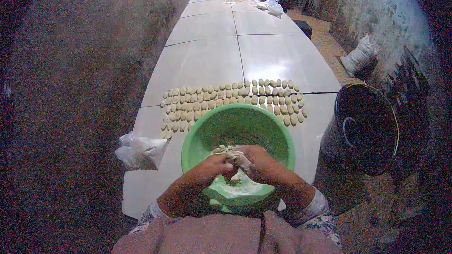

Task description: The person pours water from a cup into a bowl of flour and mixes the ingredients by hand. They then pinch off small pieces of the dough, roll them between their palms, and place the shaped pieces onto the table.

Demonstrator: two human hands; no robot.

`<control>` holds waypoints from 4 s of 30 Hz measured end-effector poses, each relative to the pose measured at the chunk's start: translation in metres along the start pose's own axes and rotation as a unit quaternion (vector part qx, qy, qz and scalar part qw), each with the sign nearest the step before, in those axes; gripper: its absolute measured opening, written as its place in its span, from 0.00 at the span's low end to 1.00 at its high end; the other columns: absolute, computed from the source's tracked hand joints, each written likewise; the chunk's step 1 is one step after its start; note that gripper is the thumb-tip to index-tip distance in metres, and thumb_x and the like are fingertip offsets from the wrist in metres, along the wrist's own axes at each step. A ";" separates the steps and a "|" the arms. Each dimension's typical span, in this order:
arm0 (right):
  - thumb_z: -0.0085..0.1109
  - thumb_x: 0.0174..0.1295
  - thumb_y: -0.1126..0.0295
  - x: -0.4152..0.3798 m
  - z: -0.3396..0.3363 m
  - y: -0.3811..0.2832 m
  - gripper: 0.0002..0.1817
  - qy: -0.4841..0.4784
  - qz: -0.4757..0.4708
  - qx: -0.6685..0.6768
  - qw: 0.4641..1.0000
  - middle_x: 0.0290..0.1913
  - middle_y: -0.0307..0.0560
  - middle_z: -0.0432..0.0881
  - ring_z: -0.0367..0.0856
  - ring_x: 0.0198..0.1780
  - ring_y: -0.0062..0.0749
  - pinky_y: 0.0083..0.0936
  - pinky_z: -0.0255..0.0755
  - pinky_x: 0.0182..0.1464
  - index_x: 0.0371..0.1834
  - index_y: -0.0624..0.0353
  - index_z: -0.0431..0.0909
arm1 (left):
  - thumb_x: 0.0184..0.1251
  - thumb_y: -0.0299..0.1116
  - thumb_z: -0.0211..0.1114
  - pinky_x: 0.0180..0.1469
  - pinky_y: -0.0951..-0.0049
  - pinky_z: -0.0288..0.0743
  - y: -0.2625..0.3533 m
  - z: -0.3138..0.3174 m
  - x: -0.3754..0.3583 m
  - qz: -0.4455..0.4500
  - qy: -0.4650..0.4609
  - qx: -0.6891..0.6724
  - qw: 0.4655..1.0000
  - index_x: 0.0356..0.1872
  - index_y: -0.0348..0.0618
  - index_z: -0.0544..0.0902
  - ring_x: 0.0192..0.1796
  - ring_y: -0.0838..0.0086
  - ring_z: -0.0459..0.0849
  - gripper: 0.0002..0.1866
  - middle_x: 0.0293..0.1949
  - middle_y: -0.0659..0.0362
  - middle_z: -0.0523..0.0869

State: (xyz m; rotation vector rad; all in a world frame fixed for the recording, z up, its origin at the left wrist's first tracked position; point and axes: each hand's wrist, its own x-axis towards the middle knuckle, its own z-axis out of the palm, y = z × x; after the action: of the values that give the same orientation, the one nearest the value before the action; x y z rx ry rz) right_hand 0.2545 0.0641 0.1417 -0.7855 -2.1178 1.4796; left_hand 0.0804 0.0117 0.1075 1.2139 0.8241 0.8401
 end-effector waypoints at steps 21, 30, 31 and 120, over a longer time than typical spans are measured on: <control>0.40 0.66 0.61 0.000 0.001 0.000 0.14 -0.001 0.094 -0.177 0.980 0.35 0.60 0.78 0.76 0.41 0.59 0.46 0.68 0.41 0.38 0.60 0.72 | 0.74 0.48 0.37 0.31 0.74 0.67 -0.002 -0.005 0.003 0.006 0.050 0.116 0.992 0.29 0.39 0.68 0.25 0.76 0.68 0.23 0.23 0.61 0.69; 0.46 0.62 0.56 -0.021 0.013 0.005 0.17 -0.076 0.100 -0.193 0.973 0.36 0.58 0.79 0.78 0.41 0.56 0.43 0.70 0.44 0.39 0.59 0.76 | 0.73 0.47 0.41 0.33 0.77 0.65 -0.032 0.004 -0.020 -0.065 0.003 0.036 0.997 0.34 0.40 0.71 0.29 0.78 0.67 0.20 0.27 0.64 0.71; 0.46 0.61 0.55 -0.024 0.013 0.006 0.17 -0.094 0.113 -0.199 0.969 0.35 0.58 0.80 0.78 0.39 0.55 0.43 0.70 0.44 0.38 0.59 0.77 | 0.73 0.47 0.41 0.33 0.77 0.65 -0.030 0.006 -0.023 -0.063 0.004 0.036 0.997 0.34 0.40 0.71 0.29 0.78 0.67 0.20 0.27 0.64 0.71; 0.54 0.54 0.79 -0.060 0.086 0.020 0.14 -0.080 0.067 -0.206 0.973 0.45 0.47 0.77 0.75 0.45 0.35 0.28 0.70 0.47 0.45 0.63 0.75 | 0.70 0.47 0.47 0.39 0.68 0.72 -0.056 -0.030 -0.048 -0.101 0.037 -0.037 0.993 0.42 0.39 0.73 0.35 0.71 0.78 0.19 0.34 0.56 0.80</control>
State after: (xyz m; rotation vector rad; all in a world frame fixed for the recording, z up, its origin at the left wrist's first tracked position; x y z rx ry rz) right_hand 0.2483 -0.0303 0.0929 -0.9992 -2.5872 1.2127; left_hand 0.0373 -0.0260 0.0522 1.0199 0.9506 0.7467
